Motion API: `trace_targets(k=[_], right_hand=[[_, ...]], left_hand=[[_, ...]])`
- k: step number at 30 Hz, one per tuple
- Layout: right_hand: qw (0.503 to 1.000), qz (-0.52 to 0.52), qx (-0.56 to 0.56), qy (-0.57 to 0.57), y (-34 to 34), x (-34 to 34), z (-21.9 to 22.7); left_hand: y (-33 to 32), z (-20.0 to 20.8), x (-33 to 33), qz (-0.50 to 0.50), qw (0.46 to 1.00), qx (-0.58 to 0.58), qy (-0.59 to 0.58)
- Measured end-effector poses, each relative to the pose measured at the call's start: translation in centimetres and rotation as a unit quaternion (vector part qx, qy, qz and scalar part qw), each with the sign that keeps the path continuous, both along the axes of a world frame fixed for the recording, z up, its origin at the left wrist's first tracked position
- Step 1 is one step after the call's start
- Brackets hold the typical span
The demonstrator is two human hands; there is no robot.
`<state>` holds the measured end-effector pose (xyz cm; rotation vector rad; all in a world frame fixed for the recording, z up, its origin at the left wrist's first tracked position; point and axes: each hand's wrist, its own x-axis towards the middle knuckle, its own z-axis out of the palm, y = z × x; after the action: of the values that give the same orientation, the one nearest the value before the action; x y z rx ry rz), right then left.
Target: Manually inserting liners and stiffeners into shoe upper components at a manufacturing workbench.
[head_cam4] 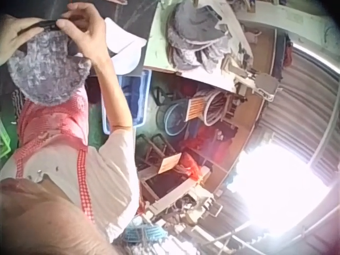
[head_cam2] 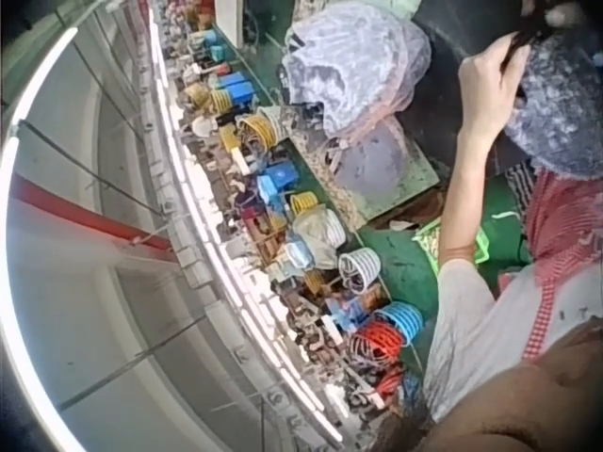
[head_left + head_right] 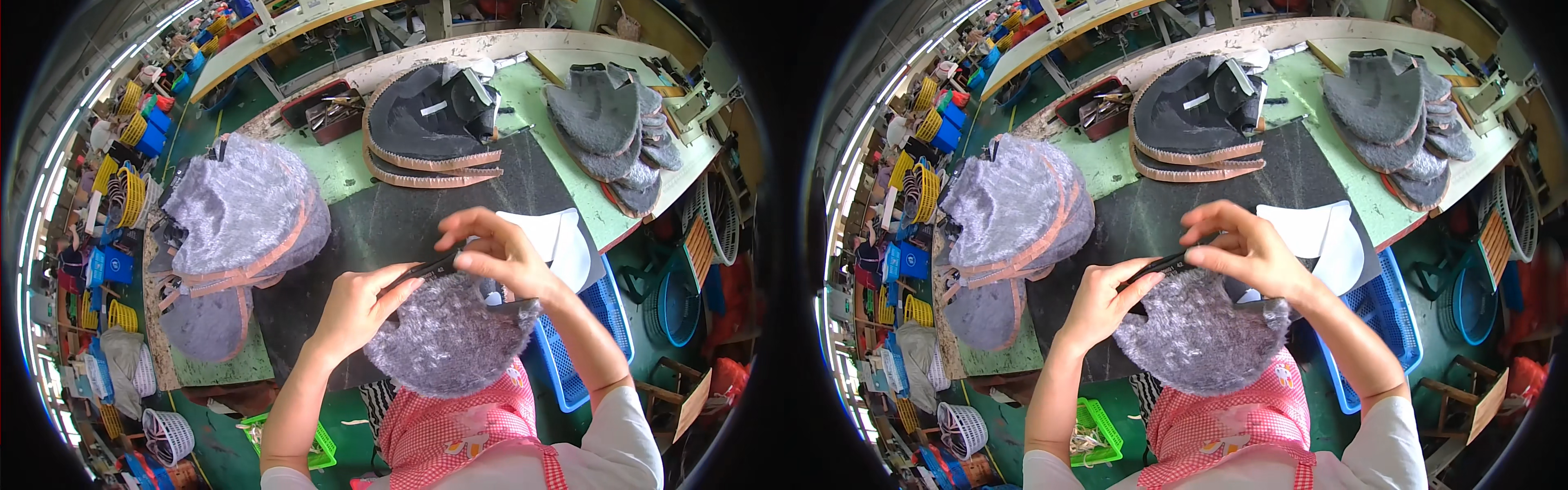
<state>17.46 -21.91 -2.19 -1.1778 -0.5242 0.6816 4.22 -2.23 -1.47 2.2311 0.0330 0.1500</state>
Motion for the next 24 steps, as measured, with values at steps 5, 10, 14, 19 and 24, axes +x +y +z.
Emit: trace_targets(k=[5,10,14,19,24], right_hand=[[0.972,0.116,-0.077,-0.188,-0.7,1.0,-0.6],[0.982,0.145,-0.076,-0.092,-0.9,0.3,0.0],[0.985,0.103,-0.05,-0.128,-0.9,0.0,-0.7],[0.985,0.084,-0.036,-0.145,-0.8,-0.4,-1.2],[0.965,0.057,-0.031,-0.253,-1.0,-0.6,-1.4]], left_hand=[[-0.3,1.0,-0.5,-0.044,0.998,-0.03,-0.017],[0.2,1.2,-1.4,-0.099,0.993,-0.064,0.019],[-0.2,1.2,-1.1,-0.075,0.995,-0.062,-0.015],[-0.7,1.1,-1.2,-0.031,0.997,-0.069,-0.027],[-1.0,0.6,-1.1,-0.021,0.994,-0.05,-0.098]])
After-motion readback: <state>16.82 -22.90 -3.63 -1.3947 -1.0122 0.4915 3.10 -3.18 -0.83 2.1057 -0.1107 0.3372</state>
